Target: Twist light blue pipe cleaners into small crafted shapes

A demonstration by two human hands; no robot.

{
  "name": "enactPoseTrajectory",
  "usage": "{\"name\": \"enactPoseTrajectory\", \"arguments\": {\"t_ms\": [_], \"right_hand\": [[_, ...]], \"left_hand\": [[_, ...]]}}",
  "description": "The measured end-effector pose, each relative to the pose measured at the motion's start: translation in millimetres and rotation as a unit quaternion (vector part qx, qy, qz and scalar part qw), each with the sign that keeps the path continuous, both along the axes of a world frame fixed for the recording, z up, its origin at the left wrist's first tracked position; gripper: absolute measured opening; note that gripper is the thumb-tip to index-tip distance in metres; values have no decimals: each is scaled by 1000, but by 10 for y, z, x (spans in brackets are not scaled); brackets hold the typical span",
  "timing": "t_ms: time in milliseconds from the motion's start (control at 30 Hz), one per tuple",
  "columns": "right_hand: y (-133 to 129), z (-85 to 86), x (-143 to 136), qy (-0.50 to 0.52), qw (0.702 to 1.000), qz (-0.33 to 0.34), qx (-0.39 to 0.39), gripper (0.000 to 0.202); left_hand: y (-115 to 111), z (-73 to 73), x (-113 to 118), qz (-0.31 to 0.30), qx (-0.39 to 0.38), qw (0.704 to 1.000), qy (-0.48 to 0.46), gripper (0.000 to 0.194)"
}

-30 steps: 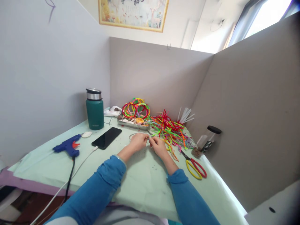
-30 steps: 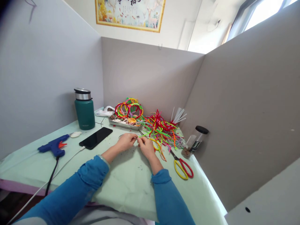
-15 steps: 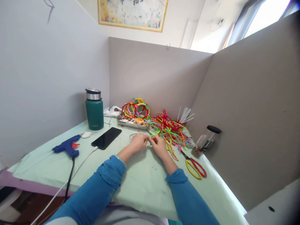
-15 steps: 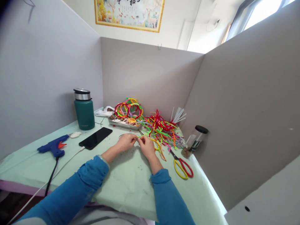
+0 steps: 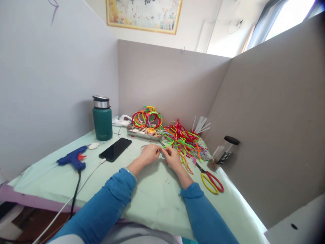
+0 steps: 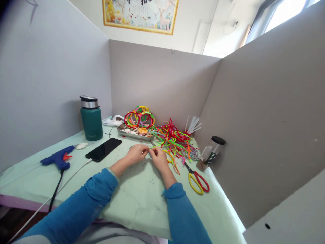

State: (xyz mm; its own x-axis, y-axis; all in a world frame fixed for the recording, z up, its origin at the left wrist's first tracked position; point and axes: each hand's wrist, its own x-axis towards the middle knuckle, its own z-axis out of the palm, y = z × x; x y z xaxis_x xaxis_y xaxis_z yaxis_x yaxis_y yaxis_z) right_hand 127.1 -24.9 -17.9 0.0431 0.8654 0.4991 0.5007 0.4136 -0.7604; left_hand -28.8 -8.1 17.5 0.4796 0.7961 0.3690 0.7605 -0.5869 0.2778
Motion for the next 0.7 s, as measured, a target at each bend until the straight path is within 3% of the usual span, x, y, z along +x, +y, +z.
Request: {"name": "enactPoseTrajectory", "arguments": {"t_ms": [700], "right_hand": [[-22, 8, -7, -10, 1000, 5, -4, 27]], "left_hand": [[-2, -2, -4, 17, -7, 1000, -14, 28]]}}
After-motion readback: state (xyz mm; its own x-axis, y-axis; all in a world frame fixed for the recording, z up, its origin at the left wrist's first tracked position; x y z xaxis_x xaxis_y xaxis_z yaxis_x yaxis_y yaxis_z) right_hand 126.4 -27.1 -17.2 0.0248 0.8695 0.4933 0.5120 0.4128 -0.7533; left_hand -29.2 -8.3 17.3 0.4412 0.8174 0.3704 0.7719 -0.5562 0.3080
